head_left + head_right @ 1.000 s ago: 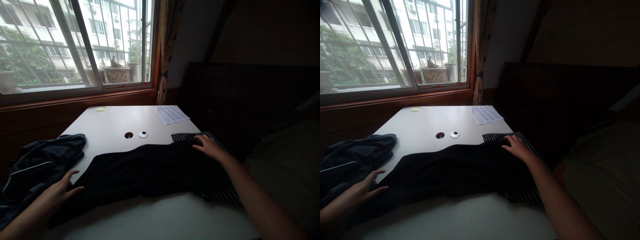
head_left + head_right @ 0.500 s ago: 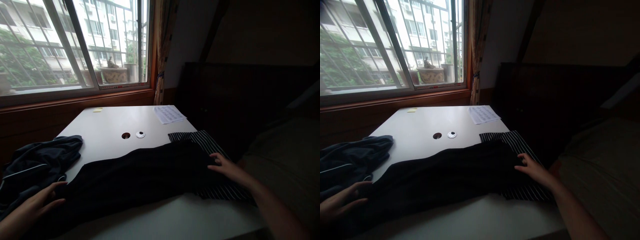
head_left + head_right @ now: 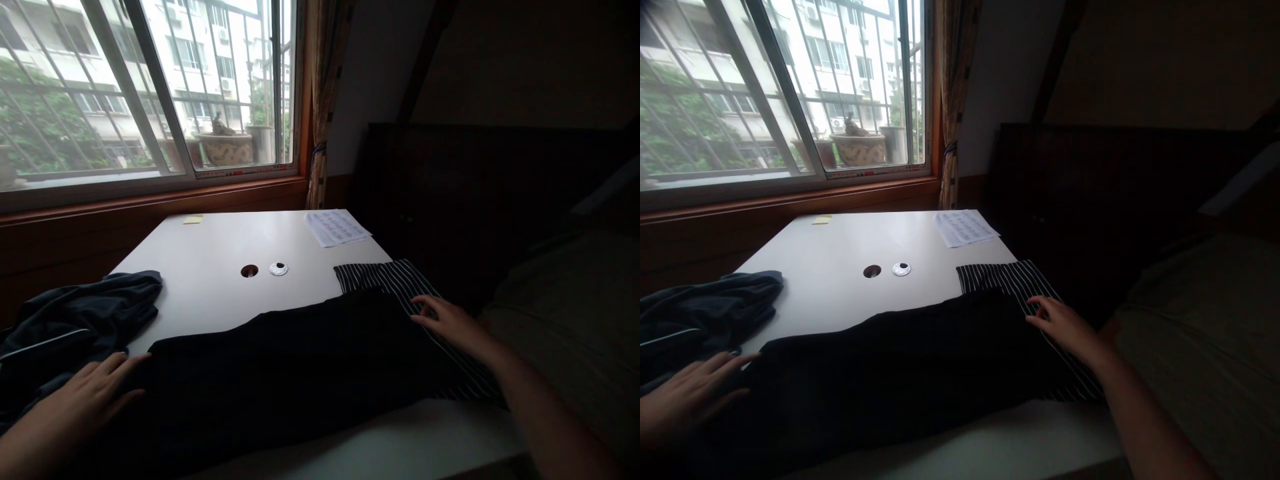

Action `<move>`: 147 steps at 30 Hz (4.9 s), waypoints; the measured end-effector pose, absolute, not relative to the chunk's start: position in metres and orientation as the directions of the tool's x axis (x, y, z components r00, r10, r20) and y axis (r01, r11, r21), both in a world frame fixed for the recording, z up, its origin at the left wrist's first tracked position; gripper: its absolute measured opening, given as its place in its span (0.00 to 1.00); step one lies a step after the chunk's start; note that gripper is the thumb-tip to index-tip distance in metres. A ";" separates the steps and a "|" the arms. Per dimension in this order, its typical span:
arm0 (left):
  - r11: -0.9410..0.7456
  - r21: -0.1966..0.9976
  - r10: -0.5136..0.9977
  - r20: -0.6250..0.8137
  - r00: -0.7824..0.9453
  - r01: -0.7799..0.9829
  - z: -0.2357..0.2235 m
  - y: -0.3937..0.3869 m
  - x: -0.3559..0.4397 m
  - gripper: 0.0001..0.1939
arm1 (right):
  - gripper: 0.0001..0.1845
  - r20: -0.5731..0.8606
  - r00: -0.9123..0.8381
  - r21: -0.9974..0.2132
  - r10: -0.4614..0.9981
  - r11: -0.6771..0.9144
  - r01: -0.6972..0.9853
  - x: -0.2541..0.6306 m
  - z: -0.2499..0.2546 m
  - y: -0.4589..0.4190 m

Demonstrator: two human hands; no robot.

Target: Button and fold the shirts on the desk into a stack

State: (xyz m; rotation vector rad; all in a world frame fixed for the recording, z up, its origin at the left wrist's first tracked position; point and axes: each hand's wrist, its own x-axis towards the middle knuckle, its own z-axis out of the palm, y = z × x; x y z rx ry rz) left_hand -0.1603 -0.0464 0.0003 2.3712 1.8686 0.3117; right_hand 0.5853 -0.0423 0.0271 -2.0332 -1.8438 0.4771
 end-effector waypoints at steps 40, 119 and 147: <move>-0.393 0.337 0.914 0.245 0.323 0.855 -0.013 -0.003 -0.111 0.13 | 0.18 -0.037 -0.021 -0.683 0.999 -0.009 0.730 0.578 0.022 0.059; -0.556 -0.073 0.823 0.091 0.560 0.828 -0.003 0.016 -0.073 0.29 | 0.36 0.089 -0.135 -0.101 0.987 0.143 0.985 0.505 -0.023 0.010; -0.343 0.009 0.933 0.123 0.340 0.939 -0.036 -0.054 -0.096 0.33 | 0.38 0.086 -0.468 -0.170 0.880 0.475 0.863 0.321 -0.023 -0.021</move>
